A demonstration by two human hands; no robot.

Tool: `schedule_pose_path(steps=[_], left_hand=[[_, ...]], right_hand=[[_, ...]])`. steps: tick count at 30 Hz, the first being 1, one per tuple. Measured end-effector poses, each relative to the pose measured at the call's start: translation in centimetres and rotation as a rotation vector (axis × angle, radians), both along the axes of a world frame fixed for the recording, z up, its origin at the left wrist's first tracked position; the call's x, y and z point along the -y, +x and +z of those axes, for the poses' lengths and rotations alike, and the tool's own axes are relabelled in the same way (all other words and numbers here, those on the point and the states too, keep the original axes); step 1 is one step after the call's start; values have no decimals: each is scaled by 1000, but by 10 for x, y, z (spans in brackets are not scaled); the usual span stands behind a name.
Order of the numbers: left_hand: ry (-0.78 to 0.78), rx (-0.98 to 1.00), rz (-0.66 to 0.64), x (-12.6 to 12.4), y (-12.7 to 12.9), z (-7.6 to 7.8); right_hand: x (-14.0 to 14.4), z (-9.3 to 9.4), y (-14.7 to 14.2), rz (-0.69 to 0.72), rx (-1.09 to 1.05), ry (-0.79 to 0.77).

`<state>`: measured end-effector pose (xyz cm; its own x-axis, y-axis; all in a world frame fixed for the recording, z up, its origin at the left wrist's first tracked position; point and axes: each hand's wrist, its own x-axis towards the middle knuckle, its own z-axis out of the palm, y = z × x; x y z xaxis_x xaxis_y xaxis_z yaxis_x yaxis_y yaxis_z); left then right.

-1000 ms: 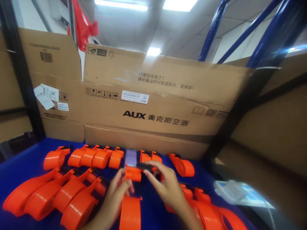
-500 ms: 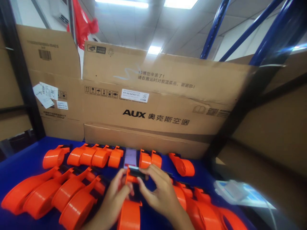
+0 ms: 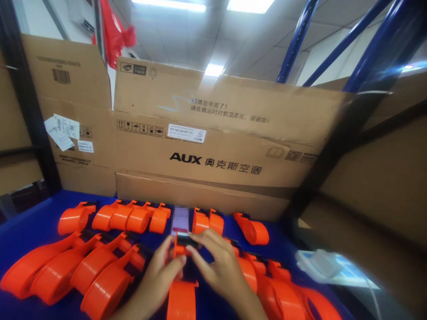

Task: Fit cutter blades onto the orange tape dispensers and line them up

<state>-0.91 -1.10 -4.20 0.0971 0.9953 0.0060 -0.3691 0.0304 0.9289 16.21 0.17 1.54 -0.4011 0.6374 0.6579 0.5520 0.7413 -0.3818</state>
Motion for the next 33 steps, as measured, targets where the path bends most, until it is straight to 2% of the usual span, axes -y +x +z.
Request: schedule_pose_path(steps=[5,10,13,16,18,21,25,29,33], left_hand=[[31,-43,-60,-5,0,2],[69,-64,-74,-7,-2,5],[93,-95,-83,-6,-3,6],[88,-132,-91,-5,-4,5],[78,-147,-95,-4,-4,3],[79,-166,-99,-4,-4,1],[73,-185,-120,-4,-5,-4],[108,-201,-128,-6,-6,-9],[145,-211,-101,-4,-5,-10]], right_hand=[[4,5,2,30,11,-93],[1,3,5,-27,-149,-95],[-1,8,13,-152,-276,-21],[2,20,32,-332,-320,81],[6,30,53,-441,-224,132],[18,40,90,-568,173,116],[39,36,126,-696,563,-50],[50,21,128,-660,736,-285],[47,3,108,-619,796,-398]])
